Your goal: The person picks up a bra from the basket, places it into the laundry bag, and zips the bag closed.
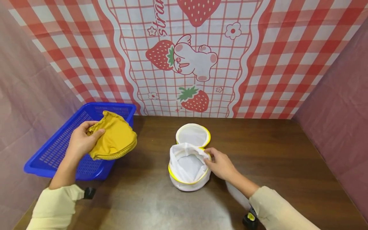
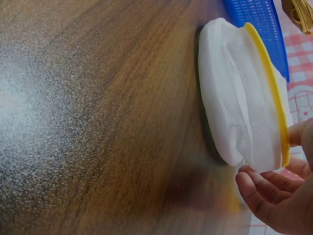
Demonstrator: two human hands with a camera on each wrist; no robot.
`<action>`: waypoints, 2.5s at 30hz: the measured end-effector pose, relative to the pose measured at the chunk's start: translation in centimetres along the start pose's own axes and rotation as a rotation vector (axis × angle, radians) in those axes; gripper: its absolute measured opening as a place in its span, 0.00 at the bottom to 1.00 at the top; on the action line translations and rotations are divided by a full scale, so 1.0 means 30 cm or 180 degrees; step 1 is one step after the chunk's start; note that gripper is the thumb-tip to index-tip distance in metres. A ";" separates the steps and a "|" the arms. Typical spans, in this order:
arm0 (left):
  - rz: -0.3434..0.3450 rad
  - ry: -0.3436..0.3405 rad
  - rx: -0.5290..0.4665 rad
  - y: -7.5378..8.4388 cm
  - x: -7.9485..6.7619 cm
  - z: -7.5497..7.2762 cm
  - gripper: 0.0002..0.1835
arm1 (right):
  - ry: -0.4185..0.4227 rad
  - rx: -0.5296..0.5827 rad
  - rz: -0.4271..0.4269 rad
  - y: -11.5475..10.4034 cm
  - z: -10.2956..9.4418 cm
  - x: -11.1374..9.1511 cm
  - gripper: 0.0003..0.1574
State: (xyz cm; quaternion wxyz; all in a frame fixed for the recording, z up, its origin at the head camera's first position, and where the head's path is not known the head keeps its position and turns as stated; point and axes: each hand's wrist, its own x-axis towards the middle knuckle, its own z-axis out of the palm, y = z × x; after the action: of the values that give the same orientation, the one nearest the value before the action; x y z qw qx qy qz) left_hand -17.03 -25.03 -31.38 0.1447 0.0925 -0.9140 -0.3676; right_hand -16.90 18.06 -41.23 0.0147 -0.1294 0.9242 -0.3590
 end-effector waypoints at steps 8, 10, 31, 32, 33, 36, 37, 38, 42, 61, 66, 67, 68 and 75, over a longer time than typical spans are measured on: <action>0.0024 -0.0077 -0.0028 0.011 -0.005 0.025 0.23 | -0.0021 -0.0006 0.0028 -0.002 -0.001 0.000 0.20; 0.0024 -0.0092 -0.0052 0.015 -0.006 0.031 0.23 | -0.0025 -0.0007 0.0030 -0.003 -0.001 0.000 0.20; 0.0055 -0.0236 -0.0163 0.049 -0.008 0.111 0.21 | 0.0001 0.0009 -0.0008 0.003 0.003 -0.002 0.19; 0.0069 -0.0245 -0.0177 0.051 -0.008 0.116 0.20 | 0.0006 0.0005 -0.0008 0.002 0.003 -0.002 0.19; 0.0072 -0.0258 -0.0185 0.052 -0.008 0.121 0.20 | 0.0010 0.0004 -0.0014 0.002 0.003 -0.002 0.19; 0.0081 -0.0296 -0.0207 0.055 -0.008 0.136 0.20 | 0.0019 -0.0018 -0.0041 0.000 0.003 -0.002 0.19; 0.0084 -0.0307 -0.0212 0.055 -0.008 0.140 0.20 | 0.0023 -0.0022 -0.0041 0.000 0.003 -0.002 0.19; 0.0086 -0.0318 -0.0215 0.056 -0.008 0.144 0.20 | 0.0025 -0.0026 -0.0040 -0.001 0.002 -0.003 0.19; 0.0104 -0.0338 -0.0239 0.060 -0.009 0.158 0.20 | 0.0031 -0.0059 -0.0020 0.000 0.004 -0.002 0.19; 0.0281 -0.0409 -0.0308 0.081 -0.016 0.219 0.20 | 0.0030 -0.0060 -0.0065 -0.013 0.002 -0.004 0.19; 0.0350 -0.0419 -0.0318 0.092 -0.020 0.239 0.20 | 0.0026 -0.0064 -0.0057 -0.007 0.004 -0.002 0.18; 0.0369 -0.0422 -0.0312 0.094 -0.021 0.242 0.20 | 0.0026 -0.0066 -0.0061 -0.006 0.005 -0.002 0.18; 0.0383 -0.0426 -0.0306 0.097 -0.023 0.245 0.19 | 0.0025 -0.0065 -0.0064 -0.006 0.005 -0.003 0.18; 0.0459 -0.0437 -0.0352 0.121 -0.032 0.267 0.19 | 0.0020 -0.0035 -0.0086 -0.010 0.005 -0.005 0.18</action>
State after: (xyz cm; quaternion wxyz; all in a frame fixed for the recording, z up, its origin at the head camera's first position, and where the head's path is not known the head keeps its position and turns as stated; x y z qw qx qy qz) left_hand -19.01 -17.00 -34.54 0.1127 -0.0070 -0.9043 -0.4116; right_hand -16.67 17.79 -41.16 0.0063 -0.1407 0.9244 -0.3545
